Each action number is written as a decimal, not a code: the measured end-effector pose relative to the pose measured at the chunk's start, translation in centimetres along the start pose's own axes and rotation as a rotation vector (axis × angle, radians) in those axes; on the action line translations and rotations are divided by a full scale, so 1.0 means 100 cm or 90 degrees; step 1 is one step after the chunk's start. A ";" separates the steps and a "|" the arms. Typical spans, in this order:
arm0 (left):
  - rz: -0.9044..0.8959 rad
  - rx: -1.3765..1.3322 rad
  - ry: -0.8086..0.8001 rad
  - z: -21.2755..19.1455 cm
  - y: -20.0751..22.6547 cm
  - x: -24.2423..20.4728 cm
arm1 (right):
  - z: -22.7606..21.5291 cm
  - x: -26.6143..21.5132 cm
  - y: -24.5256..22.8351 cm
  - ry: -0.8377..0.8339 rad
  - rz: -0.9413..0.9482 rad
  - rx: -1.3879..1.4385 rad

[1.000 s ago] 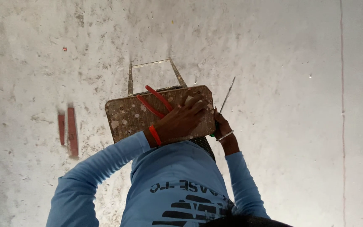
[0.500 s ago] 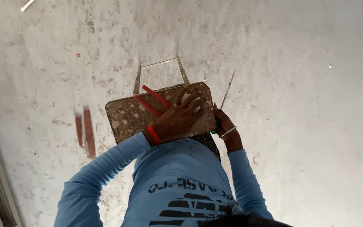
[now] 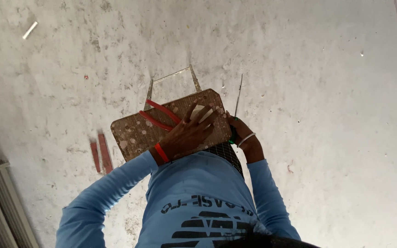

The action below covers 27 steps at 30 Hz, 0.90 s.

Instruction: The person stands on a step ladder and uses a screwdriver to work on a white electrical socket plate resting on a wooden board, then moves to the ceiling conduit and uses red-handled pliers to strip insulation from red and black wires and twist the exposed ends together by hand.

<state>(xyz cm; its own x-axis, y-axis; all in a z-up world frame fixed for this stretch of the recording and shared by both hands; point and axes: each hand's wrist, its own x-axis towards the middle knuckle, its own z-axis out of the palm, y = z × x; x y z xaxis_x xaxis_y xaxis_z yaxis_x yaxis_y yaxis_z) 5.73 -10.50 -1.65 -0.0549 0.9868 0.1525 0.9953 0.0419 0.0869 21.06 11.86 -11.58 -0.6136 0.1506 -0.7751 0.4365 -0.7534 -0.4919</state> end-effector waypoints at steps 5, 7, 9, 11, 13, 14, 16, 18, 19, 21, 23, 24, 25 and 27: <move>0.018 0.044 -0.046 -0.018 0.000 -0.001 | 0.027 -0.009 -0.017 -0.005 0.030 -0.024; 0.035 0.061 -0.035 -0.015 -0.004 -0.005 | 0.026 -0.004 -0.016 -0.014 0.035 -0.032; 0.052 0.077 -0.021 -0.007 -0.006 -0.006 | 0.024 -0.001 -0.016 -0.022 0.039 -0.041; 0.056 0.083 -0.024 0.005 -0.009 -0.008 | 0.023 0.002 -0.016 -0.038 0.038 -0.067; 0.060 0.061 -0.008 0.014 -0.012 -0.009 | 0.020 0.007 -0.015 -0.031 0.041 -0.082; 0.060 0.039 0.007 0.018 -0.014 -0.010 | 0.018 0.010 -0.015 -0.025 0.046 -0.100; 0.060 0.006 0.006 0.022 -0.015 -0.011 | 0.027 0.008 -0.026 0.008 0.063 -0.164; 0.064 -0.029 0.003 0.025 -0.016 -0.013 | 0.030 0.010 -0.029 0.043 0.081 -0.223; 0.060 -0.002 0.025 0.026 -0.017 -0.013 | 0.028 0.013 -0.028 0.057 0.094 -0.250; 0.061 0.027 0.048 0.024 -0.018 -0.014 | 0.024 0.019 -0.026 0.073 0.104 -0.274; 0.066 0.009 0.053 0.019 -0.019 -0.014 | 0.020 0.025 -0.024 0.028 0.100 -0.238; 0.070 0.011 0.052 0.022 -0.019 -0.015 | 0.018 0.025 -0.025 0.028 0.098 -0.235; 0.062 0.013 0.061 0.025 -0.019 -0.016 | 0.018 0.025 -0.024 0.026 0.103 -0.245; 0.060 0.015 0.069 0.027 -0.020 -0.018 | 0.020 0.026 -0.025 0.024 0.106 -0.249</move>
<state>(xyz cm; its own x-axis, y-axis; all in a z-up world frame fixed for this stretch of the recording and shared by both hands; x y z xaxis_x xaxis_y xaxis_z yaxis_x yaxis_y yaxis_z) 4.07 -11.97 -4.73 0.0315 0.9640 0.2640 0.9981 -0.0446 0.0436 17.09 12.87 -11.61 -0.4926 0.0765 -0.8669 0.7486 -0.4708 -0.4669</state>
